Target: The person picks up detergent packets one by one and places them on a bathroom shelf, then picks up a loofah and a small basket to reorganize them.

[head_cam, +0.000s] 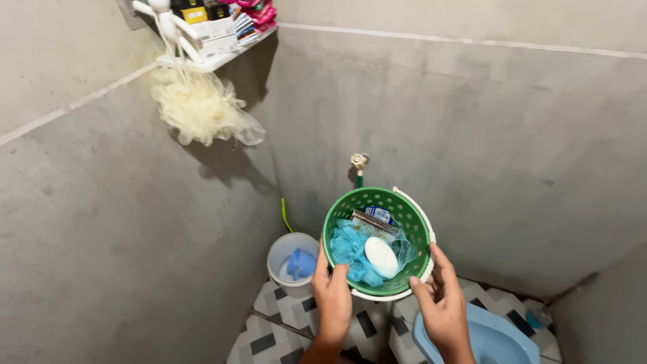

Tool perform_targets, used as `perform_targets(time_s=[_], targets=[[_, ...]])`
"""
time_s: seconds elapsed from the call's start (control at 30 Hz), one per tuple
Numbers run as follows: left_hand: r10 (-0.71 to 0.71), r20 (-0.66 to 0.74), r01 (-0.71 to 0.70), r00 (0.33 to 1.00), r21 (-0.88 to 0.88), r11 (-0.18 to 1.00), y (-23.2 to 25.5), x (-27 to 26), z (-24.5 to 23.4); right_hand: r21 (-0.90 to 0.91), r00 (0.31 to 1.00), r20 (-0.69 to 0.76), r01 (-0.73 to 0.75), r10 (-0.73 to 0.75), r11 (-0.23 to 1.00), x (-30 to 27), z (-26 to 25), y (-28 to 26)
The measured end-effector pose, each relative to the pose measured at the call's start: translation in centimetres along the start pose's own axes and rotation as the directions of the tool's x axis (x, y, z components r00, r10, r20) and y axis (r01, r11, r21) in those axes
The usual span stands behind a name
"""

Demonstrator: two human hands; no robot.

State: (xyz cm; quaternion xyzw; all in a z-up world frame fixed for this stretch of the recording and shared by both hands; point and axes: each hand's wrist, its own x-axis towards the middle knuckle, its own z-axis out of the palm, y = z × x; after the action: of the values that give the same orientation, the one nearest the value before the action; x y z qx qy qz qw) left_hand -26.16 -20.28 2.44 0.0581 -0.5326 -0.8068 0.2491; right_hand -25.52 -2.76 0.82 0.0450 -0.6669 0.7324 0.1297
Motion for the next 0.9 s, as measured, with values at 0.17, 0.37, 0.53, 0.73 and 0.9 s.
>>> perform_targets(time_s=[0.17,0.37,0.53,0.73,0.9], targets=[[0.014,-0.001,-0.014,1.000,0.006,1.000,0.4,8.6,-2.2,0.081,0.999,-0.040,-0.012,0.016,0.997,7.3,6.7,2.4],[-0.042,-0.016,0.043,0.999,0.096,0.994,3.3,17.6,-4.2,0.181,0.993,-0.028,-0.110,0.117,0.977,14.0,13.7,4.6],[-0.085,-0.052,0.089,0.995,0.099,0.991,2.7,22.0,-5.1,0.143,0.973,-0.056,-0.215,0.225,0.966,18.0,16.5,5.3],[-0.050,-0.051,0.054,0.997,0.083,0.995,1.0,26.3,-5.1,0.181,0.945,0.022,-0.324,0.326,0.928,22.9,18.3,6.1],[-0.022,-0.139,0.041,0.990,0.134,0.990,-1.3,31.5,-4.9,0.208,0.924,0.128,-0.380,0.360,0.902,28.8,20.6,9.3]])
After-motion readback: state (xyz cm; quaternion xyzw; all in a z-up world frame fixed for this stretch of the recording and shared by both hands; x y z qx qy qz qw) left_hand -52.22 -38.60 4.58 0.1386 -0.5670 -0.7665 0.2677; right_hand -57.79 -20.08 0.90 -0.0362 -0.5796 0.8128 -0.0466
